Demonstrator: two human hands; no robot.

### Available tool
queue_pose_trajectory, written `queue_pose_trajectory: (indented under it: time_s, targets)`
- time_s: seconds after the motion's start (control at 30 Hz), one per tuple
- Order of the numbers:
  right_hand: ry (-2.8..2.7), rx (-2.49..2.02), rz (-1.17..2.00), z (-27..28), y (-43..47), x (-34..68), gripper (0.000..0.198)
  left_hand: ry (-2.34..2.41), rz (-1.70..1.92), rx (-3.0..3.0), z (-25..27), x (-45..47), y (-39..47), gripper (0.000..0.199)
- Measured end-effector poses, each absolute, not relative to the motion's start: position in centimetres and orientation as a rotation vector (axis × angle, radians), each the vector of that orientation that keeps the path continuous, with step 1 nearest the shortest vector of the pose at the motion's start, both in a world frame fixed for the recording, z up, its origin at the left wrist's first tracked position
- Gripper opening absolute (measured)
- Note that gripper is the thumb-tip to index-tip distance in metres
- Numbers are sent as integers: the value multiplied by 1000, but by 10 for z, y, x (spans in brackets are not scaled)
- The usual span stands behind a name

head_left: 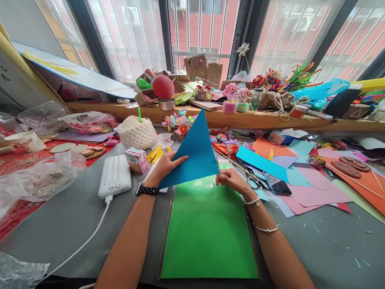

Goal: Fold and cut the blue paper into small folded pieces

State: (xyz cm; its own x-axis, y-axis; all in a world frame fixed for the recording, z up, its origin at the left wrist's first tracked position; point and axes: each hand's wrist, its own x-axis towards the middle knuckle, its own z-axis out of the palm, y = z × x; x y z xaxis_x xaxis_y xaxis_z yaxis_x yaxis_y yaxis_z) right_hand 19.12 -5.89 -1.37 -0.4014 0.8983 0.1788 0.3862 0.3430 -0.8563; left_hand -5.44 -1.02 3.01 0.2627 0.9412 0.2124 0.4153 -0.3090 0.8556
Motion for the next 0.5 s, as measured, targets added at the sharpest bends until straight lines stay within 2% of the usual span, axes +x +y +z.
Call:
queue_pose_trajectory:
  time_s: [0.5]
  targets:
    - [-2001,-1133,916,-16,-57,191,63,1230,958,1829,33,-52,-14,28]
